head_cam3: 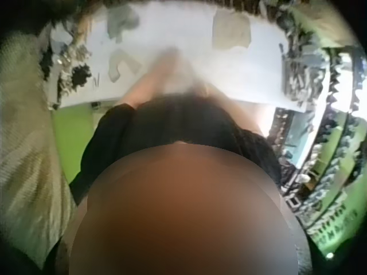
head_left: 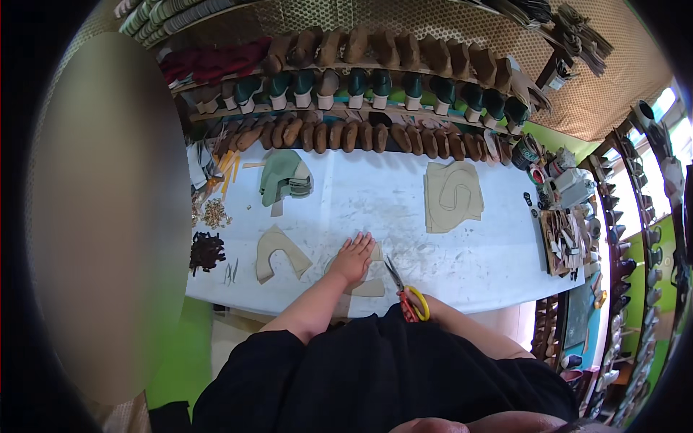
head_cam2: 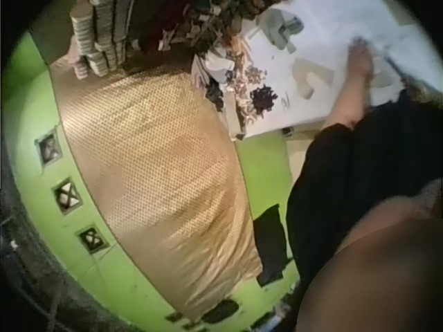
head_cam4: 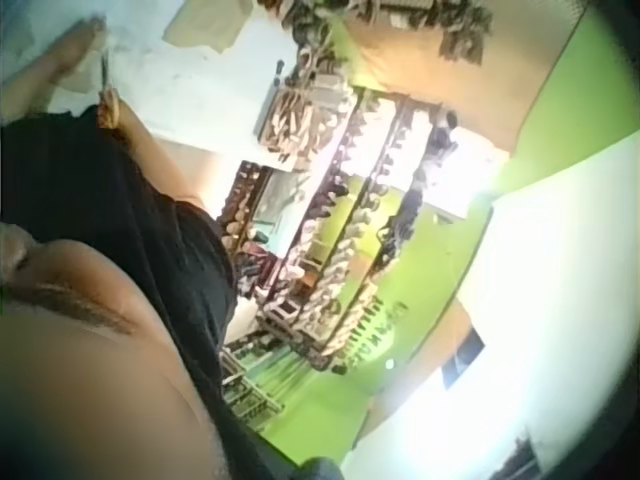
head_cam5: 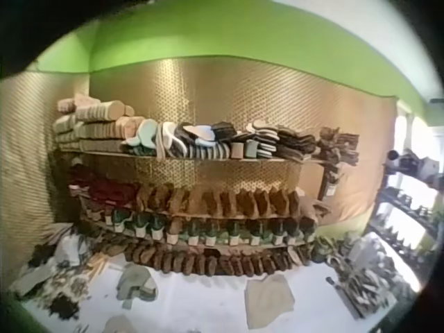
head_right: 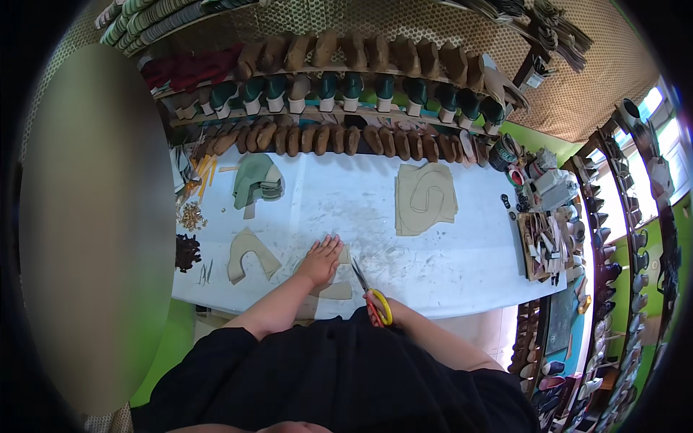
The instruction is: Cutting out various shoe components from pieces of material using a pair of scissors on a workbench.
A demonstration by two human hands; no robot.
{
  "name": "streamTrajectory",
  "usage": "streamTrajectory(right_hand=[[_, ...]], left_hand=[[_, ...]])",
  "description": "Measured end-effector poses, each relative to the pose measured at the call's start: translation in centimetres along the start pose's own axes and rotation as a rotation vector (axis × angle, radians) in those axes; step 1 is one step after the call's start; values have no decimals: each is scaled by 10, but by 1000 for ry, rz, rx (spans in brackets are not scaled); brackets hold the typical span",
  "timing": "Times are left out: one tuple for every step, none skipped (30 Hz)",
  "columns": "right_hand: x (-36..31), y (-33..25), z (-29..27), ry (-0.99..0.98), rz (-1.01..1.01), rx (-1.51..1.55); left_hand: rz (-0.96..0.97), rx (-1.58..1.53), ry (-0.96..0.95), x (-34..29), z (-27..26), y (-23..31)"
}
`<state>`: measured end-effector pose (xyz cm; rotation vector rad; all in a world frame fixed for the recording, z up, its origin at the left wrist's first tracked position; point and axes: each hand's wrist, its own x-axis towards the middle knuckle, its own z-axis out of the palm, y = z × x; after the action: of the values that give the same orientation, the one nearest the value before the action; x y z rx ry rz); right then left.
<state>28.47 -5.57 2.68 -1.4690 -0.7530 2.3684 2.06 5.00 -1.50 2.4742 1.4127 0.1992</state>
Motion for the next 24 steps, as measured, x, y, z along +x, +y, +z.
streamTrajectory(right_hand=[[6,6,2,-2,-2,6],[12,12,4,-12,-38,15],[15,13,10,-25,-71,23],[17,14,15,-28,-72,29],[19,15,20,4,-72,23],[20,15,22,39,-74,16],[23,17,24,41,-77,21],[25,21,26,29,-78,28],[26,23,29,19,-79,38],[28,24,32,23,-82,46],[31,24,35,60,-58,43],[33,25,39,94,-33,37],[34,25,42,95,-34,42],[35,25,44,127,-60,68],[36,25,48,158,-86,93],[36,25,51,159,-89,98],[35,26,53,156,-98,109],[33,27,56,157,-108,122],[33,27,59,160,-111,129],[33,27,62,174,-113,130],[34,26,63,187,-116,127],[35,26,65,191,-120,129],[37,25,68,176,-139,122],[36,26,72,162,-154,116]], left_hand=[[3,4,-5,1,-1,-1],[25,2,-2,2,-2,-1],[43,1,0,1,0,-3],[43,4,-5,0,0,-5],[65,-5,18,0,1,-8],[90,-16,43,1,1,-9],[96,-14,40,1,1,-10],[104,-3,24,0,0,-10],[114,6,7,-1,0,-10],[123,6,2,-1,-1,-10],[128,-7,15,-1,-2,-10],[130,-21,30,-2,-2,-12],[134,-19,26,-3,-1,-13],[147,-31,52,-4,-1,-14],[159,-42,78,-4,-1,-16],[164,-39,75,-5,0,-16],[173,-55,91,-6,0,-16],[186,-72,104,-6,0,-16],[194,-71,101,-6,-1,-16],[205,-91,112,-6,-2,-16],[215,-112,128,-5,0,-18],[221,-112,129,-4,2,-21],[188,-152,148,-5,3,-25],[156,-195,163,-6,4,-25]])
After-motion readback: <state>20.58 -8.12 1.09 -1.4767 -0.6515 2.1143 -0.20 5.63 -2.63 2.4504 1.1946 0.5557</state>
